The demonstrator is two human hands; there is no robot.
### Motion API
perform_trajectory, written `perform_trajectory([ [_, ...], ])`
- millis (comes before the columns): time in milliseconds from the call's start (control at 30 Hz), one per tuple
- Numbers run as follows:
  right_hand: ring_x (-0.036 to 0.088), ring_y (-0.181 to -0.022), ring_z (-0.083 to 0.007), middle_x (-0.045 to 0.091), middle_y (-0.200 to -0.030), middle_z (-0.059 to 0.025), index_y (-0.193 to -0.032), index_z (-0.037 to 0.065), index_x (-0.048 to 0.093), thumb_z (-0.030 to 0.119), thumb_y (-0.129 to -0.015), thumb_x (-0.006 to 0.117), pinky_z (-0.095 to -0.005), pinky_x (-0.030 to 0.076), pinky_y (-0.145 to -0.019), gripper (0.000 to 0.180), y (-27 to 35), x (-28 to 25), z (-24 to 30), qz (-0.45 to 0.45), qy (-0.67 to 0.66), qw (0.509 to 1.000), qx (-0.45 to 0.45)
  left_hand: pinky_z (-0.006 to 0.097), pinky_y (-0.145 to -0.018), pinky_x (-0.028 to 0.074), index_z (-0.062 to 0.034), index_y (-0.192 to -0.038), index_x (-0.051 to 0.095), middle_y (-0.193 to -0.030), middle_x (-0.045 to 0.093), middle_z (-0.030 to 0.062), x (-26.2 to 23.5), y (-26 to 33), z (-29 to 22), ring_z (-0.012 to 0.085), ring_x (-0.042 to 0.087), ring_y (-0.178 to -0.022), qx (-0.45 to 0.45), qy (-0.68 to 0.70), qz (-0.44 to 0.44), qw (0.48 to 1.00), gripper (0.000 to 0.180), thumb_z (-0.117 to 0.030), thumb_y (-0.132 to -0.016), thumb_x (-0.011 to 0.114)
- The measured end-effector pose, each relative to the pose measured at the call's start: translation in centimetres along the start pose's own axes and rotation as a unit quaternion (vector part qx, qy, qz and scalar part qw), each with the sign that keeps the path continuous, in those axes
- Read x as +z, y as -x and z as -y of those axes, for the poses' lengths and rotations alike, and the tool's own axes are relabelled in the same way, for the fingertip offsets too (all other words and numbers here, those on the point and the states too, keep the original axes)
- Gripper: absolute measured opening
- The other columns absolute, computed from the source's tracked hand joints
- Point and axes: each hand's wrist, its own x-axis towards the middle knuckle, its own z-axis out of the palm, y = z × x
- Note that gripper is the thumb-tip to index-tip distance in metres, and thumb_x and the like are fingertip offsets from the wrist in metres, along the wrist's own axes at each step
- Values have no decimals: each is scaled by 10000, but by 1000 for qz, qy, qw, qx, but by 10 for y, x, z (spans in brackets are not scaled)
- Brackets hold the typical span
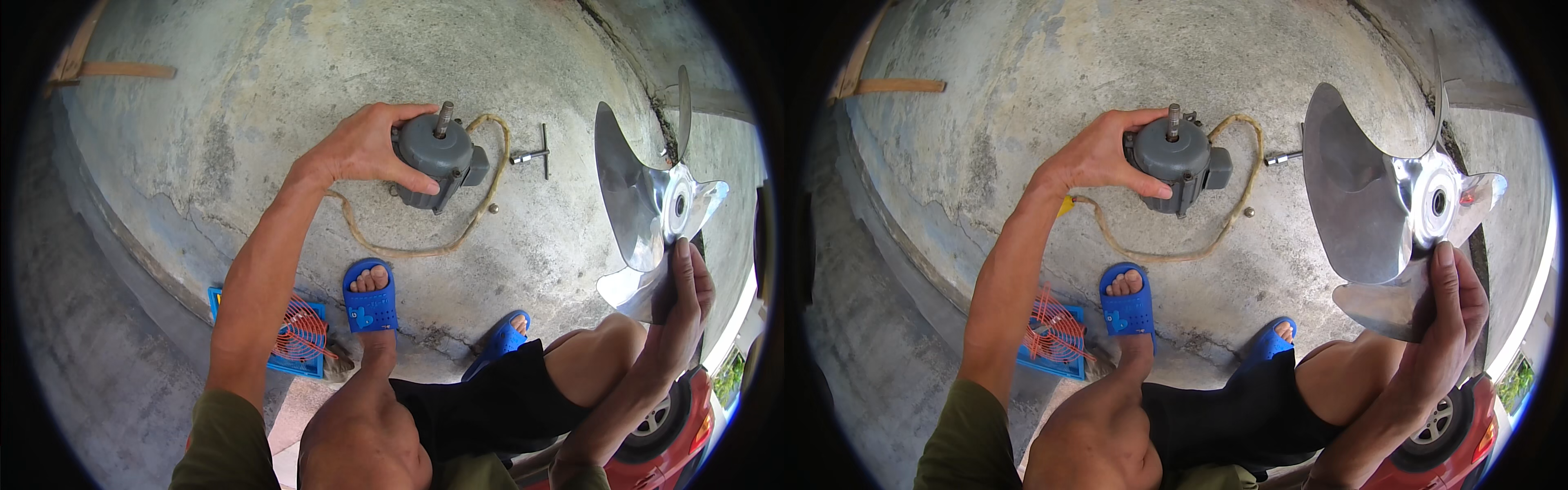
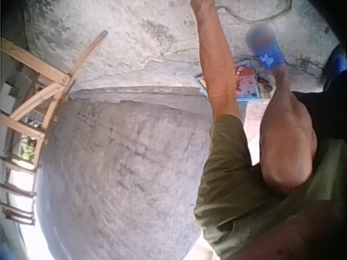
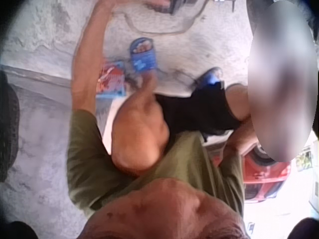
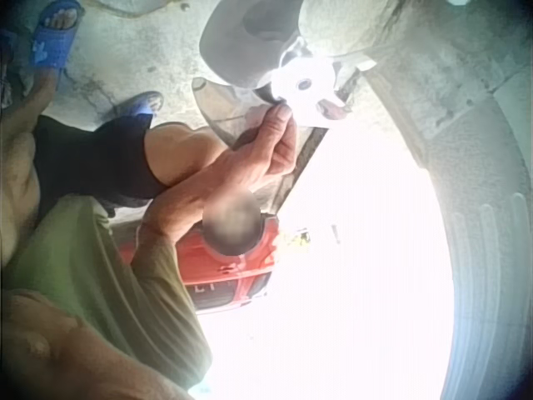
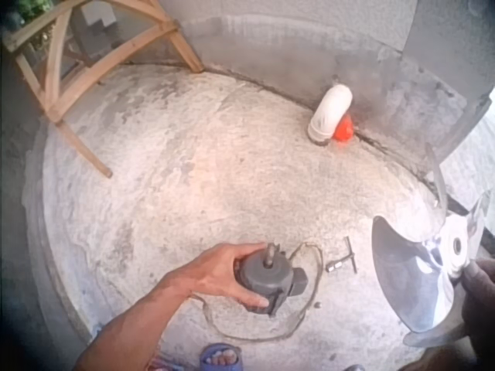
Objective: The person unpacks a motor and fan blades from a plastic bag, then sits on the floor to assemble them. They attach the blades to the motor shaft and tighten the connection using a wrench.
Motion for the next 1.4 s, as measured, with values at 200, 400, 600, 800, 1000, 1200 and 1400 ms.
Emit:
perform_trajectory([
  [200, 720, -880, -78, 802, -993, -53, -1217, -26, 783, 175, -1073, 704, -207, 538, -816, 259, 6, 12, 4, 19, 27, 999, -32, 413, -1118, 527, -116, -1572, 579, -1342, 737, 123, 1, 9, -8, 298, 696, -1268, 6, -52, 23, 998, 1195, -325, -500, 1065],
  [400, 630, -807, -78, 680, -855, -34, -973, -73, 750, 89, -1040, 721, -237, 478, -763, 178, 17, 50, 25, 96, 149, 980, -94, 459, -1021, 557, -251, -1593, 568, -1221, 691, 98, 13, 18, -25, 331, 676, -1148, -1, -169, 13, 985, 1189, -364, -509, 1041],
  [600, 540, -744, -122, 606, -801, -59, -947, -104, 745, -56, -921, 768, -272, 411, -667, 59, 19, 66, 19, 151, 195, 945, -213, 472, -1036, 538, -104, -1449, 656, -1240, 683, 116, 32, 27, -38, 319, 650, -1181, 54, -232, -30, 971, 1019, -379, -539, 1022],
  [800, 602, -745, -210, 618, -812, -104, -936, -80, 750, -79, -867, 779, -338, 482, -682, 75, 18, 68, 22, 139, 242, 925, -259, 486, -1174, 400, -49, -1540, 555, -1299, 704, 121, 40, 33, -47, 318, 570, -1279, 90, -287, -24, 953, 1137, -442, -574, 1009],
  [1000, 600, -786, -291, 668, -894, -95, -941, 11, 763, -70, -716, 831, -388, 491, -655, 249, 9, 75, 18, 63, 338, 787, -512, 635, -1235, 295, -17, -1446, 575, -1372, 667, 147, 59, 42, -52, 350, 505, -1372, 109, -353, -52, 928, 1047, -508, -612, 975],
  [1200, 569, -889, -235, 678, -1027, -3, -1124, 105, 827, 70, -617, 868, -373, 516, -708, 510, 42, 65, 30, 69, 402, 744, -529, 719, -1233, 261, 1, -1582, 475, -1419, 618, 174, 83, 55, -53, 383, 484, -1394, 98, -369, -67, 922, 1085, -532, -740, 905],
  [1400, 466, -997, -187, 584, -1087, 96, -1174, 227, 829, 155, -635, 823, -337, 479, -835, 544, 61, 53, 38, 103, 476, 694, -530, 686, -1150, 367, -144, -1558, 550, -1336, 684, 25, 102, 53, -50, 284, 570, -1281, 102, -413, -180, 887, 794, -532, -895, 749],
])
